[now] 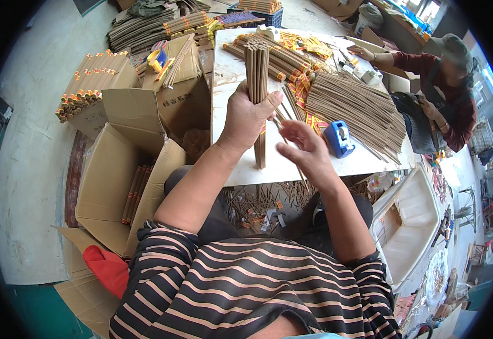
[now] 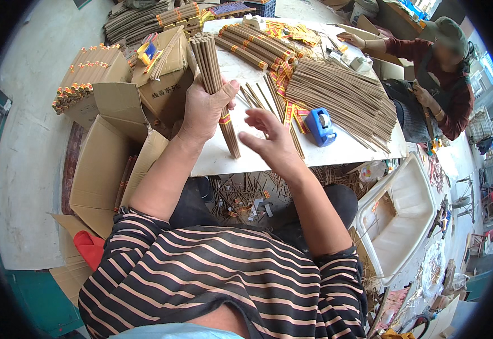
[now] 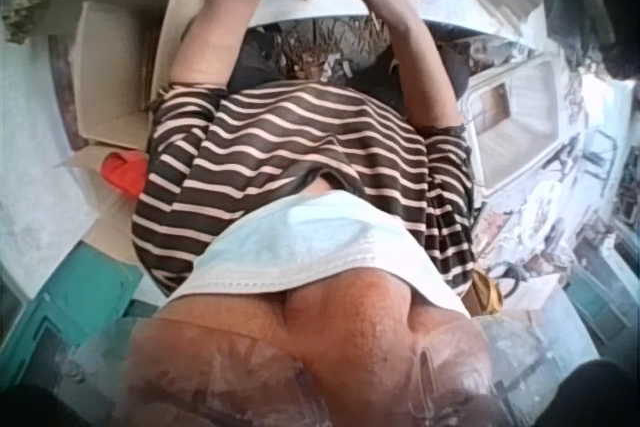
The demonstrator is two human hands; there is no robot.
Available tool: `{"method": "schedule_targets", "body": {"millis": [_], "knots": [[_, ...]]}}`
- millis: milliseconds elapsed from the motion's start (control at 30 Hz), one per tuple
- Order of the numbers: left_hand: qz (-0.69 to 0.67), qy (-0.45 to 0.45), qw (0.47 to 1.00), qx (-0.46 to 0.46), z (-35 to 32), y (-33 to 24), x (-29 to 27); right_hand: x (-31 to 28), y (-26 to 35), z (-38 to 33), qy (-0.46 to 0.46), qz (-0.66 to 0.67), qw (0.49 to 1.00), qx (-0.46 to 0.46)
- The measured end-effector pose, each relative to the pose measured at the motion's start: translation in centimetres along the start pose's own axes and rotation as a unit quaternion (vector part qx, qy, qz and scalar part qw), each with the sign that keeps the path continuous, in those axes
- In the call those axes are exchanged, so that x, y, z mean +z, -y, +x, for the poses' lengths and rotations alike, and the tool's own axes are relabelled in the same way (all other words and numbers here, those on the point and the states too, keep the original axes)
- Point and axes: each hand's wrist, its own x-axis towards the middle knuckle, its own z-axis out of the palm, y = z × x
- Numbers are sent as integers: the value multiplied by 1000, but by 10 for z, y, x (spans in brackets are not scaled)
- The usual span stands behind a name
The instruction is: The person gathers thin wooden sticks from a table, aligns them into bundles, and secures each bundle with a small paper wrapper. The person places the finished bundles into a cardboard box.
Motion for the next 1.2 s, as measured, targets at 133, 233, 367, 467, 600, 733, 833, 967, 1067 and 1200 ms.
{"method": "schedule_targets", "body": {"millis": [133, 233, 367, 467, 600, 733, 833, 967, 1067, 1200], "knots": [[-70, -14, 997, 18, -2, -15, 9, 32, 2, 20, 35, -13, 999, -27], [-147, -34, 988, 8, -4, -37, 4, 47, 22, 15, 45, -52, 998, 13], [-196, -40, 980, 16, 7, -57, -19, 55, 17, -2, 61, -143, 985, 71], [-180, 9, 983, 33, 4, -77, -17, 59, 13, 2, 39, -130, 991, 8], [-112, 68, 986, 104, 9, -95, -4, 59, 21, 21, 48, -18, 998, 27], [-18, 47, 994, 93, 10, -64, -6, 63, -11, 37, 19, 4, 1000, -13], [11, 69, 993, 98, 4, -59, -8, 71, -15, 41, 6, 23, 995, -96], [-63, 103, 965, 234, 8, -72, -5, 52, 9, 33, -5, -34, 999, -3], [162, -31, 975, 150, 11, -53, -48, 36, 17, 24, -50, -29, 998, -19], [649, -74, 705, 277, -7, 11, -104, 19, 36, -4, -69, -27, 997, -8]]}}
